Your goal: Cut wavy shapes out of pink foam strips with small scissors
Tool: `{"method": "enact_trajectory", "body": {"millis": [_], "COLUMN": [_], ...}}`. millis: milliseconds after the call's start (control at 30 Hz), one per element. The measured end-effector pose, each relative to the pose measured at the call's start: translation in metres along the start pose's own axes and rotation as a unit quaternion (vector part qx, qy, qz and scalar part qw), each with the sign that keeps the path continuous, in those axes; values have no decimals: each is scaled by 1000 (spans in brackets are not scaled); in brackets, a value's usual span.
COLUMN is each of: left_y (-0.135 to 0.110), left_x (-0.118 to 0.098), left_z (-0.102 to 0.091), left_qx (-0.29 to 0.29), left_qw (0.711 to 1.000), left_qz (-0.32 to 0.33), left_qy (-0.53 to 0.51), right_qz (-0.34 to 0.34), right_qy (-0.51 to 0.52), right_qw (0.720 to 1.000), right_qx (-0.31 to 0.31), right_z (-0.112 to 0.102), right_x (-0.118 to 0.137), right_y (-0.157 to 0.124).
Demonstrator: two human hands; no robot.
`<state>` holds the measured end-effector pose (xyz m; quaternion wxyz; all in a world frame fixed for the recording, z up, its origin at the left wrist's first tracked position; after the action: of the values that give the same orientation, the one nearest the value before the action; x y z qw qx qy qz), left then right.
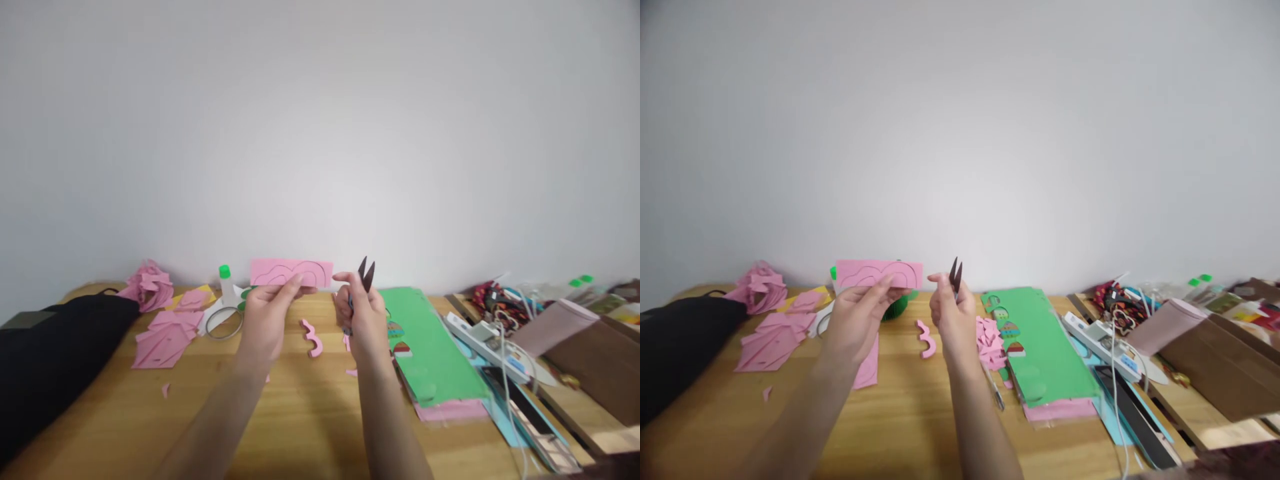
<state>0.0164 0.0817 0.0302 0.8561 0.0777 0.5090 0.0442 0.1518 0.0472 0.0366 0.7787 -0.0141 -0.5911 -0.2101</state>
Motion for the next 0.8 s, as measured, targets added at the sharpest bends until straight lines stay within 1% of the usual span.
{"method": "enact_trajectory", "body": {"millis": [33, 67, 133, 200, 300, 400, 500, 600, 700, 767, 800], "left_y": [-1, -1, -4, -7, -12, -15, -14, -12, -14, -17, -19], "left_x": [-2, -3, -6, -7, -2, 1, 1, -2, -1, 4, 7], "left_z": [3, 7, 12, 14, 12, 10, 8, 7, 8, 8, 8], "left_qx": [-20, -29, -29, -27, -31, -31, -46, -68, -86, -104, -97], "left_qw": [998, 994, 985, 979, 973, 972, 972, 976, 985, 989, 992], "left_qz": [-6, -16, -36, -52, -78, -100, -115, -93, -61, -54, -58], "left_qy": [-59, -107, -166, -195, -217, -208, -198, -185, -139, -90, -62], "right_qz": [-7, -11, -21, -33, -32, -33, -48, -45, -19, -8, -1], "right_qy": [-10, -30, -87, -120, -128, -124, -146, -178, -171, -155, -143], "right_qw": [1000, 999, 995, 989, 984, 984, 979, 971, 971, 976, 979], "right_qx": [6, 20, 50, 85, 120, 124, 137, 156, 164, 155, 143], "right_z": [3, 6, 11, 17, 21, 20, 17, 15, 14, 14, 14], "right_x": [-1, -3, -8, -10, -13, -14, -14, -15, -16, -16, -16], "right_y": [-3, -6, -13, -19, -24, -26, -28, -31, -33, -33, -32]}}
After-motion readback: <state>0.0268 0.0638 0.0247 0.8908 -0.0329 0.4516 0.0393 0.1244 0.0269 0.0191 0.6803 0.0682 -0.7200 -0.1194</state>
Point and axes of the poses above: each hand's wrist, its own y-axis towards the middle knuckle, its own z-axis out of the palm, x = y × z, the point moved 4 cm from there along y, towards the middle knuckle, and after that the axes turned 2 degrees about -y, right-handed, at the moved point
